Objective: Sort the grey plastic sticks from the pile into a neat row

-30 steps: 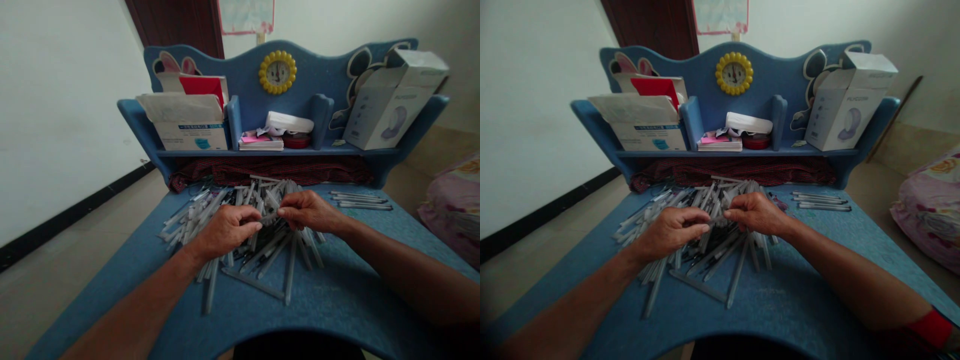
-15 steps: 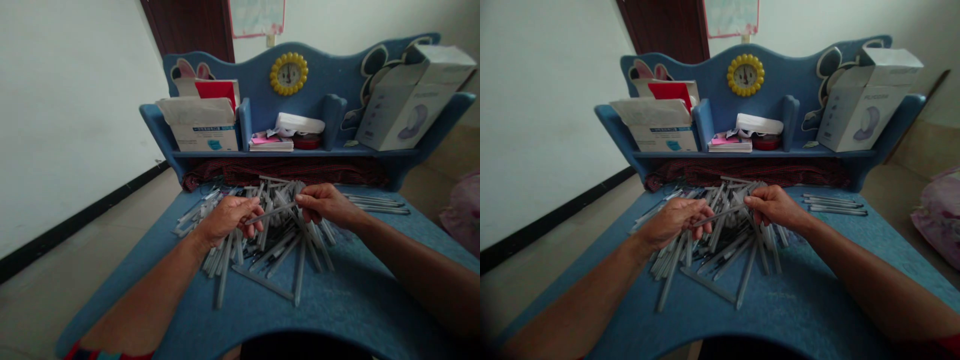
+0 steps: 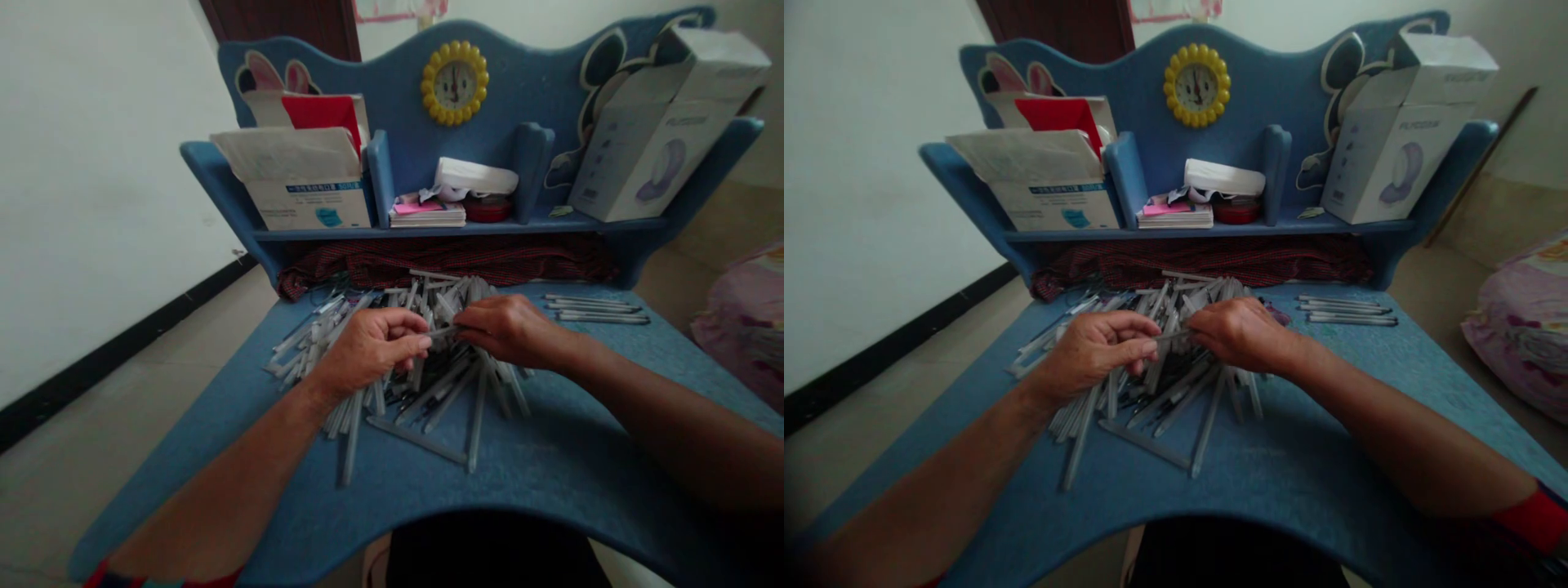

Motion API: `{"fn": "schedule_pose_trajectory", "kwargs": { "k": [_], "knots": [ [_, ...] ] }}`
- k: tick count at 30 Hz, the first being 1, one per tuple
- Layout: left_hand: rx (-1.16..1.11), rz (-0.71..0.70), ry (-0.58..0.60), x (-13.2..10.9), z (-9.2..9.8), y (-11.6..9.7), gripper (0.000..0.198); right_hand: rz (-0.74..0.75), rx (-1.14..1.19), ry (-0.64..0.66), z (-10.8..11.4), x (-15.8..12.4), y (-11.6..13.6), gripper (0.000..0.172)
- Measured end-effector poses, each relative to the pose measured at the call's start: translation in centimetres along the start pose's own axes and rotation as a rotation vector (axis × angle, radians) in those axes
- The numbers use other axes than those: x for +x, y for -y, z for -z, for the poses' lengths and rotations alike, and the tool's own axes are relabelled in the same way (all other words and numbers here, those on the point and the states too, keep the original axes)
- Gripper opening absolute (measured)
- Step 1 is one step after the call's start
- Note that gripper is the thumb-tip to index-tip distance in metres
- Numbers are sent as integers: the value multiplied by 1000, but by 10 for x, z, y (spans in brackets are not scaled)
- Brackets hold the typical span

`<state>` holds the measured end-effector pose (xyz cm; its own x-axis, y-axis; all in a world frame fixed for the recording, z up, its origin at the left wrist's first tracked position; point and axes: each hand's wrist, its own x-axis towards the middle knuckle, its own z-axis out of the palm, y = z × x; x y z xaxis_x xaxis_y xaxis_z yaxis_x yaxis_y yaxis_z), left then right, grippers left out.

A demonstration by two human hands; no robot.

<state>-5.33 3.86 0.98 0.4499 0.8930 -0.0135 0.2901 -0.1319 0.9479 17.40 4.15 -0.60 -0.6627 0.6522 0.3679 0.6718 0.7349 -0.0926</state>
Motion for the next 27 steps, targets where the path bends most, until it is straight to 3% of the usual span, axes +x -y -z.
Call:
{"fn": "schedule_pose_trajectory", "kwargs": {
  "k": [5, 9, 11, 13, 18, 27],
  "knots": [
    [145, -31, -38, 2, 0, 4, 27, -220, 189, -110, -3, -4, -33, 21],
    [546, -338, 150, -4, -7, 0, 11, -244, 303, -169, -3, -6, -44, 19],
    [728, -508, 256, -8, -13, -2, 16, -251, 313, -169, -3, -5, -43, 19],
    [893, -584, 289, -11, -19, -2, 20, -261, 305, -158, -3, -5, -41, 20],
    [1167, -560, 303, -12, -28, 3, 17, -277, 302, -151, -3, -3, -37, 21],
    [1318, -541, 282, -10, -33, 8, 17, -279, 290, -152, -1, -2, -37, 20]
  ]
}}
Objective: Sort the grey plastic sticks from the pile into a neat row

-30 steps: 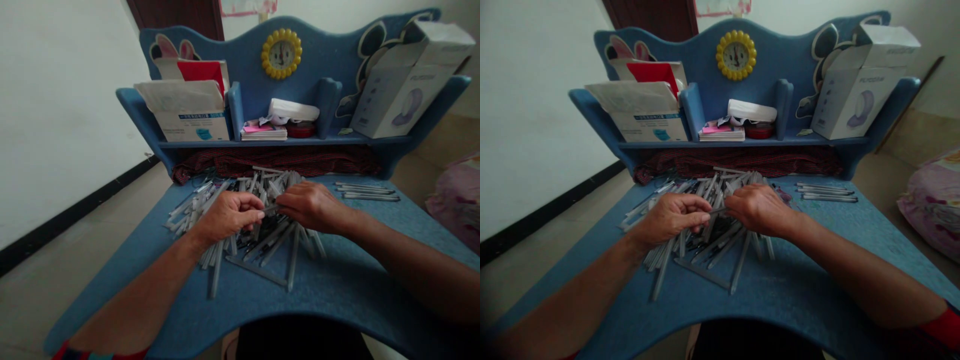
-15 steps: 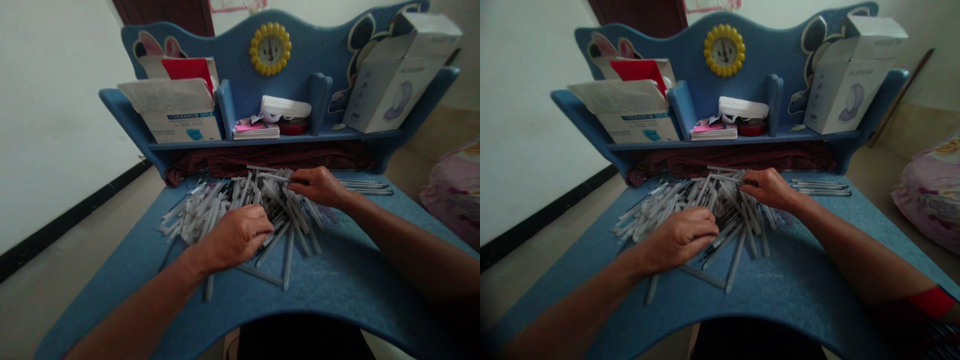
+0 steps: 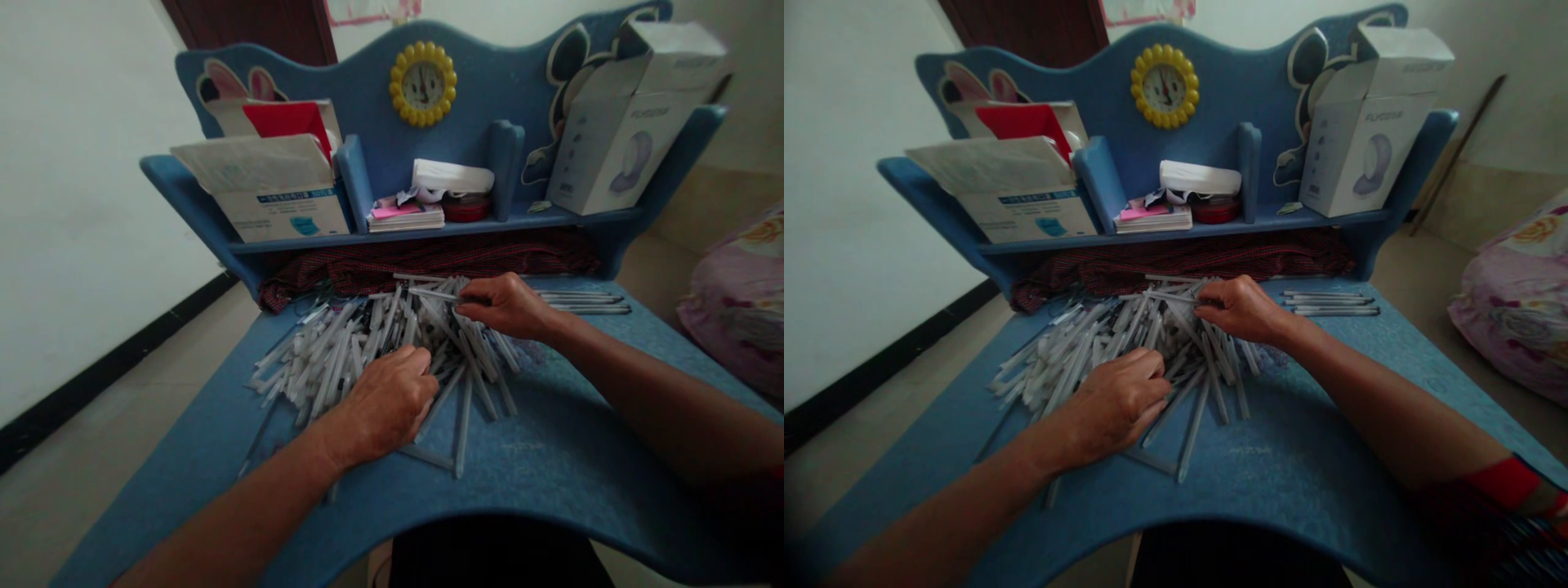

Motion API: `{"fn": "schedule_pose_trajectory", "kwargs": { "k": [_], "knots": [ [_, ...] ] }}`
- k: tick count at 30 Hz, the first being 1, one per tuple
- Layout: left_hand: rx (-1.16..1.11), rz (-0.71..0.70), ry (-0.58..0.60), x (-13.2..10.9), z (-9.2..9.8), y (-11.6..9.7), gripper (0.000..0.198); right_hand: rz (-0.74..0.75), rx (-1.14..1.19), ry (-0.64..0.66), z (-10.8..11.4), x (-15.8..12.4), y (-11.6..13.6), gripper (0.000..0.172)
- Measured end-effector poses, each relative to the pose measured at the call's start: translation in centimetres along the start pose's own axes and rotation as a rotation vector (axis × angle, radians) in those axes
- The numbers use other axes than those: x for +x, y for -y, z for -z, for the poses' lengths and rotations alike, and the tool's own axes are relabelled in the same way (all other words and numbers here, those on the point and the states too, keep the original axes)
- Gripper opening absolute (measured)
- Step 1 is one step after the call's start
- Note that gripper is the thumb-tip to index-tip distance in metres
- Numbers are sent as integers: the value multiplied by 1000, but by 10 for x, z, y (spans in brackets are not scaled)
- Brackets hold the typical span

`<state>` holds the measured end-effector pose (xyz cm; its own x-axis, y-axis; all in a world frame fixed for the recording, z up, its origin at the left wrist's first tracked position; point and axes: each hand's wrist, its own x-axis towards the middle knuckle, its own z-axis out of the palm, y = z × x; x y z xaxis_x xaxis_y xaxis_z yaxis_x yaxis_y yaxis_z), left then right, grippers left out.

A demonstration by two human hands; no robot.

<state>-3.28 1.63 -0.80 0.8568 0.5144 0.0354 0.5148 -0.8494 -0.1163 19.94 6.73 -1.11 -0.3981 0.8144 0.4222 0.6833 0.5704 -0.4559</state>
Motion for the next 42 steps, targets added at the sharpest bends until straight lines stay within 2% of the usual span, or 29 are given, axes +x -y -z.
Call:
{"fn": "schedule_pose_trajectory", "kwargs": {
  "k": [13, 18, 23, 26, 31, 37, 42],
  "knots": [
    [11, 93, 46, 7, 0, -5, 14, 27, -13, -8, -1, 0, 2, 22],
    [-142, 151, -81, 7, -2, 7, 12, 28, -9, -10, 1, 0, 2, 21],
    [-512, 355, -211, 6, 2, 25, 8, 25, -7, 18, -1, 0, -1, 22],
    [-651, 466, -267, 4, -1, 37, 10, 27, -25, 47, -2, 0, -1, 22],
    [-715, 533, -416, 0, -1, 48, 8, 111, -71, 115, -5, -1, 1, 21],
    [-754, 556, -452, -3, 4, 51, 11, 169, -158, 131, -9, -2, 1, 22],
    [-830, 599, -511, -3, 1, 54, 17, 157, -167, 107, -9, -3, 0, 22]
  ]
}}
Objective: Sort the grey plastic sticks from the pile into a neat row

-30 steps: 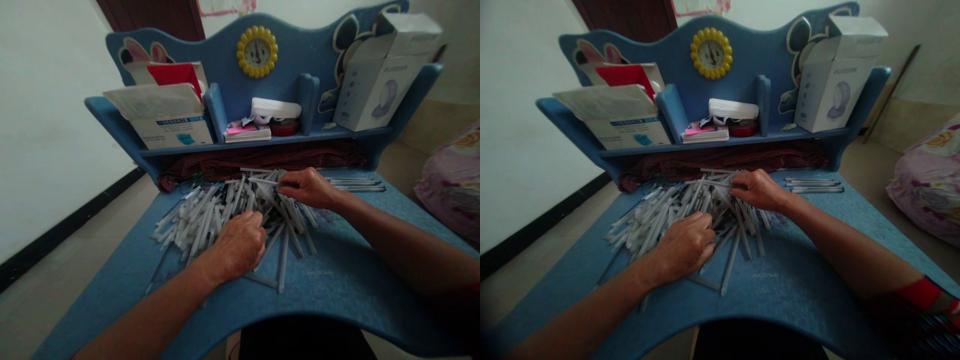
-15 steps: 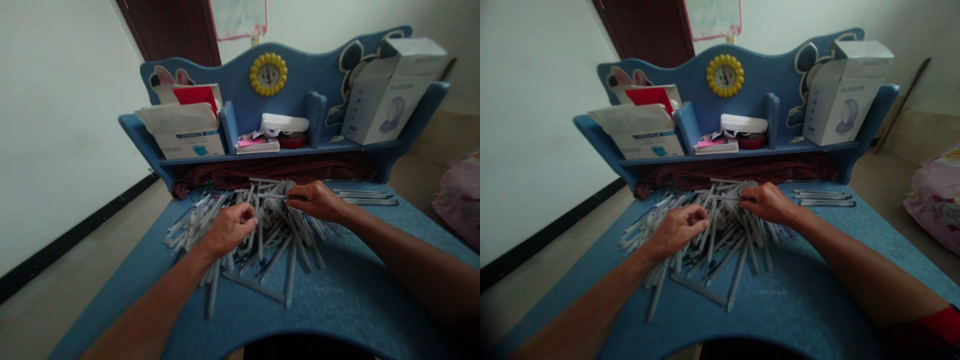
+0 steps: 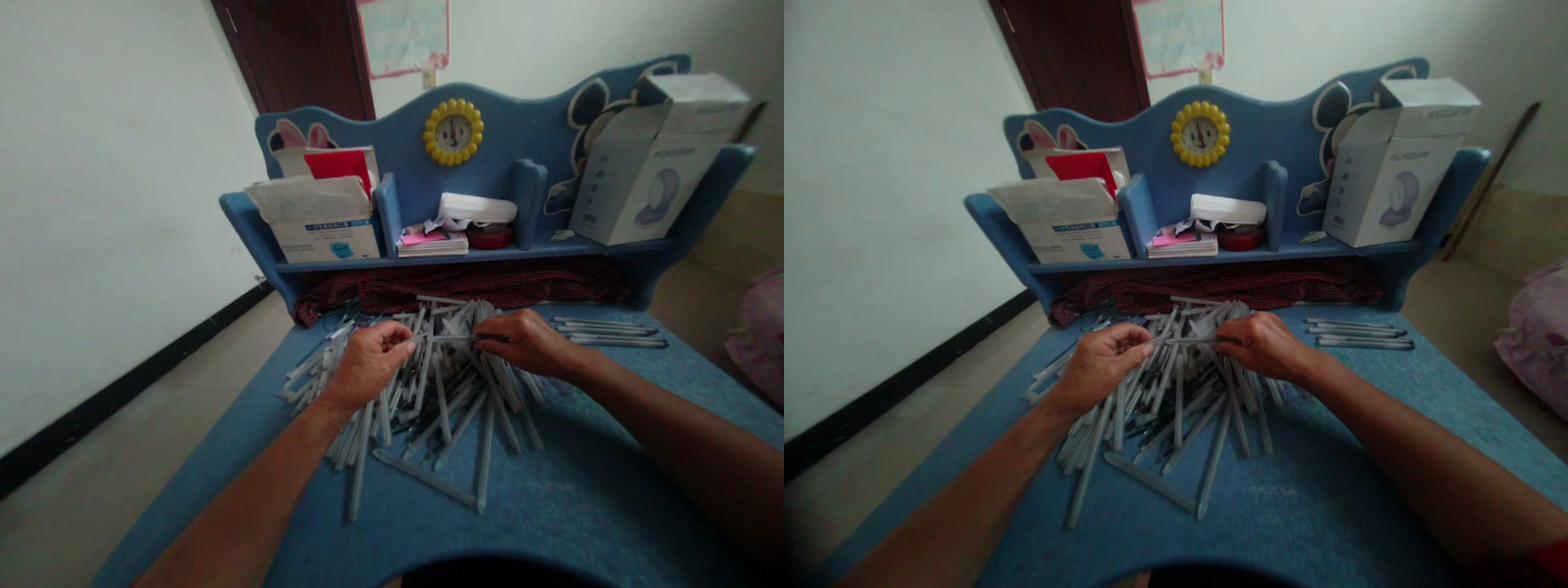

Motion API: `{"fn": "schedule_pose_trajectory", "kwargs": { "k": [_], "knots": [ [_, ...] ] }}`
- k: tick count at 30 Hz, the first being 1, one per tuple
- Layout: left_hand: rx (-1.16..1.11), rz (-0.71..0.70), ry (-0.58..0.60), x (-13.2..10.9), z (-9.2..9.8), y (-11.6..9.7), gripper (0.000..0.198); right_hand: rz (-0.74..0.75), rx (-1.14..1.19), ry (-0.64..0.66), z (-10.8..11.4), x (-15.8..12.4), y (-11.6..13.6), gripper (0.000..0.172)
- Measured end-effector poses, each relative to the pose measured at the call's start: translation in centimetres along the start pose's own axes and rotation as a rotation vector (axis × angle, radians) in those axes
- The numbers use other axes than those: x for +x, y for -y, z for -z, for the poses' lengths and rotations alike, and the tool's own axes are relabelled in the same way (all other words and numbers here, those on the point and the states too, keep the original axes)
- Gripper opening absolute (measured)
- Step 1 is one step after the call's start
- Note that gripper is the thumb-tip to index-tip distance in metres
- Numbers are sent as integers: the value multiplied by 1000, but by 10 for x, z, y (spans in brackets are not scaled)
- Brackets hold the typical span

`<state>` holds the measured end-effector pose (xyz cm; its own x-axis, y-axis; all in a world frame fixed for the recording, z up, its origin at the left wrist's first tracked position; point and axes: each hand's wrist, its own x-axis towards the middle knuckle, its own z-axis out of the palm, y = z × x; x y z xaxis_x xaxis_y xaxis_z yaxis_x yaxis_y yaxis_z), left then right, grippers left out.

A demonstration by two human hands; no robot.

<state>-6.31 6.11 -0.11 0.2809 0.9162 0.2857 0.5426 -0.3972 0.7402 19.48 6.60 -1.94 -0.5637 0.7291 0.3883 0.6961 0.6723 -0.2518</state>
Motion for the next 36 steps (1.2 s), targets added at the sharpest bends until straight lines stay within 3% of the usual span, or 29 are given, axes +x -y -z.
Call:
{"fn": "schedule_pose_trajectory", "kwargs": {
  "k": [12, 18, 26, 36],
  "knots": [
    [-154, 52, 22, -1, 0, -8, 15, 17, -14, 32, -1, 1, 7, 22],
    [-393, 154, 107, -1, 2, -7, 18, -35, 39, 48, -1, 0, 18, 26],
    [-659, 258, 121, 1, 7, -4, 18, -28, 103, -56, -2, -1, 36, 31],
    [-687, 291, 171, -2, 12, -7, 18, -17, 79, -100, -10, -5, 45, 35]
  ]
}}
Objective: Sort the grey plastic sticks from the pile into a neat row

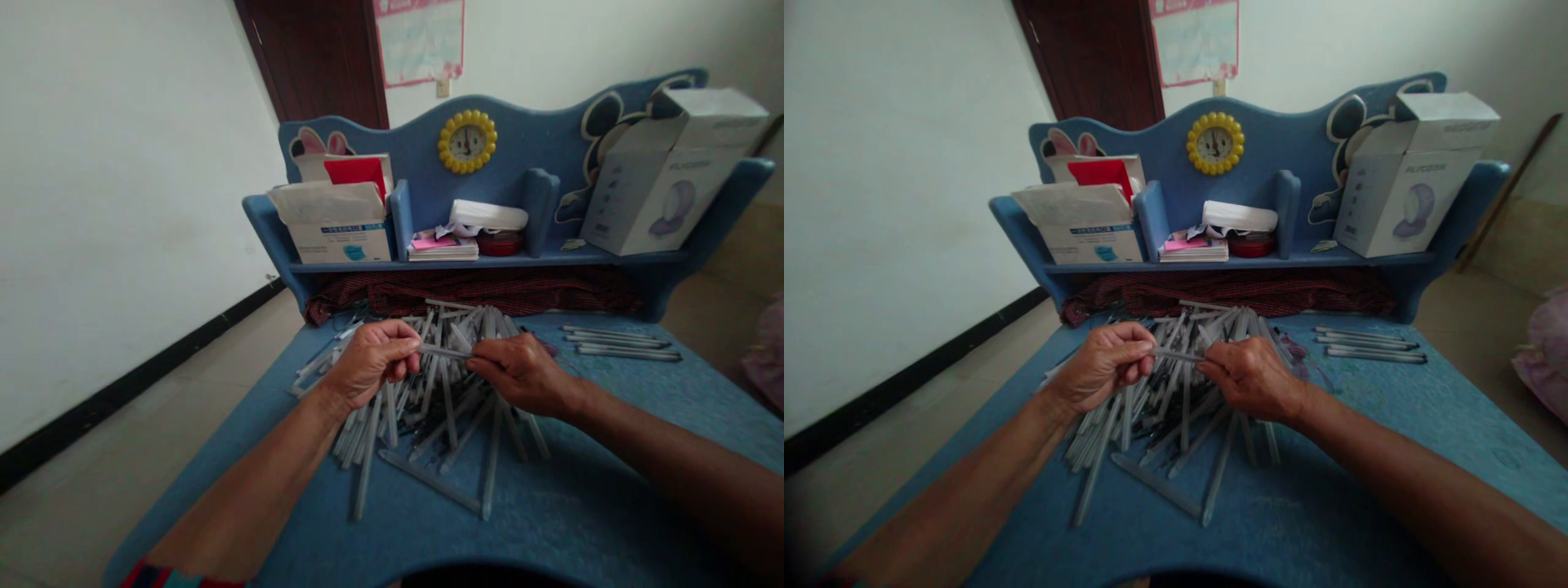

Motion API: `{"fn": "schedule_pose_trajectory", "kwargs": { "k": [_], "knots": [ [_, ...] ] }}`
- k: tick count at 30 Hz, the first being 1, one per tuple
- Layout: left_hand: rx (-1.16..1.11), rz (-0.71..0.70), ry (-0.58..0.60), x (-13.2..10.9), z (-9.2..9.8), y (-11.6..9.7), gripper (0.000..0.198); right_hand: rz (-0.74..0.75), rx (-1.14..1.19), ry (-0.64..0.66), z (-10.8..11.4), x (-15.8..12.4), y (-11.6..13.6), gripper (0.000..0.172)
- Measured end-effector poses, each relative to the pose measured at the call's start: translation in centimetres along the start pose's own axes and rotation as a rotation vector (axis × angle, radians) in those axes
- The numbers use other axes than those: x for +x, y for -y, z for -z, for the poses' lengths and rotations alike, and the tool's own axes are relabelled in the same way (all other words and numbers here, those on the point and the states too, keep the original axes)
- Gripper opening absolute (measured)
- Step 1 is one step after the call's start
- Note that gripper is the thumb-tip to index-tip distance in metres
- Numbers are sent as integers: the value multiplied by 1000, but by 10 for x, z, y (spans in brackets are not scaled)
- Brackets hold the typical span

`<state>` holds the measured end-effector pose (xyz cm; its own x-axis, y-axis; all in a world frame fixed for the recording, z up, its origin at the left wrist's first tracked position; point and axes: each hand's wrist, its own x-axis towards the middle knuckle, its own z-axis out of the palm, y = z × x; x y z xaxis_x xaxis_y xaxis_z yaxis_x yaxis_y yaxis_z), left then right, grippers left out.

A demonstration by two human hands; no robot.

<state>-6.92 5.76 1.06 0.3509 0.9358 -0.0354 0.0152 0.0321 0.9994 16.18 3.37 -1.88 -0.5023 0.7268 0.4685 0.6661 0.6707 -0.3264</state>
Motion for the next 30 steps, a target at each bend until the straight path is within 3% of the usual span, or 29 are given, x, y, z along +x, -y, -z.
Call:
{"fn": "schedule_pose_trajectory", "kwargs": {
  "k": [5, 10, 14, 16, 19, 23, 25, 30],
  "knots": [
    [28, -1, 9, -1, 0, -2, 19, -8, -7, 11, -2, 1, -2, 36],
    [101, -43, -32, -1, -5, -2, 20, -21, -218, 81, 3, 8, 2, 30],
    [169, -47, 37, -1, -14, 1, 24, 53, -334, 163, 19, 11, 5, 19],
    [189, -56, 31, -2, -17, 2, 31, 14, -361, 186, 33, 6, -1, 17],
    [247, -86, -25, -2, -18, 1, 38, -143, -433, 232, 58, -13, -26, 18],
    [390, -107, -81, 0, -18, 2, 30, -365, -627, 308, 84, -59, -75, 23],
    [468, -114, -78, 1, -18, 4, 27, -448, -694, 349, 89, -83, -93, 25],
    [621, -154, -25, 2, -19, 11, 26, -448, -761, 377, 87, -115, -111, 25]
  ]
}}
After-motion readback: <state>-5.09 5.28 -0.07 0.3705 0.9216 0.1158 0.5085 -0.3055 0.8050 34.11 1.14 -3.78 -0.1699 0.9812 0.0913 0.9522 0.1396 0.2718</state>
